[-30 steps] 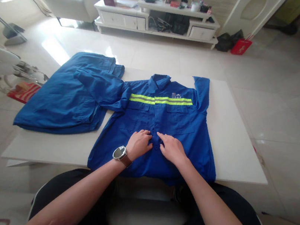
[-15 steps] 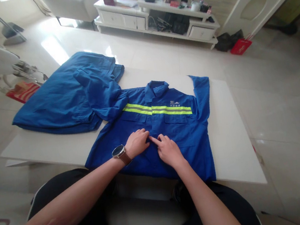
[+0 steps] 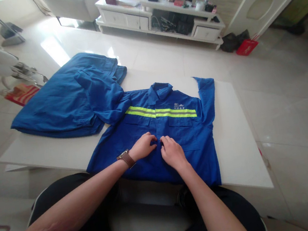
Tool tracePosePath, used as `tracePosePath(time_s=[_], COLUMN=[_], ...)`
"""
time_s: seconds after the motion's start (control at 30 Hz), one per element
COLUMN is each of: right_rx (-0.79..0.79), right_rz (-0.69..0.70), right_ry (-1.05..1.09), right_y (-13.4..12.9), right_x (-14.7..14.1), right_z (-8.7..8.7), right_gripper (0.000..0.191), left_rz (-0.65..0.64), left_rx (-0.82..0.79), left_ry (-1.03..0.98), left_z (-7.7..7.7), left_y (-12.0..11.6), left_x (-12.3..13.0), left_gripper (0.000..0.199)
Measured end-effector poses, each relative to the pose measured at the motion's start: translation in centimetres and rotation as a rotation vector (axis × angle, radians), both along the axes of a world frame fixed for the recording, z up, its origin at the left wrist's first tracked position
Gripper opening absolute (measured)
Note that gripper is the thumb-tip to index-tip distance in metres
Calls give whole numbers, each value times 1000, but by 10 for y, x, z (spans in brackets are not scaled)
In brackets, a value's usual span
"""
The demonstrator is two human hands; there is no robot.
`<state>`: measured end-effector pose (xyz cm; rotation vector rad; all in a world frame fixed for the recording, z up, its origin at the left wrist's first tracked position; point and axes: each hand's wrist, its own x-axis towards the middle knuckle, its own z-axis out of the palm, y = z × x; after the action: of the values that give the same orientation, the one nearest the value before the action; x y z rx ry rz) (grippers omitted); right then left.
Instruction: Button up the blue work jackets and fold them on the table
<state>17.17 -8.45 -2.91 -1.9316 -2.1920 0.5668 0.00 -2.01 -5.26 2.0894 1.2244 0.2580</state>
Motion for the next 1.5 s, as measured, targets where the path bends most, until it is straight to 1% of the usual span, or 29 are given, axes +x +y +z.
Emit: tracePosePath(time_s=[0.1,0.2,0.37,0.5,0.57,0.63,0.73,0.77,0.83,0.93,1.07,1.17,1.3,1.5], right_rx=[9,-2,48,77,72,74,90,95,104,106,90,75,70,79], right_rz=[-38,-91,-178,-227,-244,-258,-274,-278,-285,-299,-292,-285,-279,-251], right_ry=[26,111,241,280,271,263,277,294,337,375,374,345,317,306], right_y=[0,0,0,-1,-2,-2,1,2,4,8,9,8,6,7], right_x=[1,3,2,1,1,1,1,1,0,-1,-3,-4,-3,-4], right_z=[-3,-6,-8,-7,-9,-12,-16,-17,-19,-18,-15,-14,-14,-15], right_gripper=[18,19,18,25,26,28,28,27,24,22,23,24,24,26], left_rz=[58,89,50,9,-14,0,72,79,46,-11,-37,-38,-17,24], left_rx=[-116,-174,-291,-380,-357,-273,-126,-91,-53,-47,-38,-33,-28,-8], left_ry=[-144,-253,-409,-479,-472,-415,-267,-215,-130,-79,-91,-83,-62,-39], left_z=[-7,-7,-6,-2,1,3,2,1,-3,-10,-13,-10,-3,5], left_y=[2,3,4,3,1,0,-1,-1,1,3,4,1,-2,-2], left_x=[4,7,10,12,11,10,7,6,4,2,2,4,5,4], left_gripper=[25,30,32,39,39,37,36,37,36,29,22,20,21,22])
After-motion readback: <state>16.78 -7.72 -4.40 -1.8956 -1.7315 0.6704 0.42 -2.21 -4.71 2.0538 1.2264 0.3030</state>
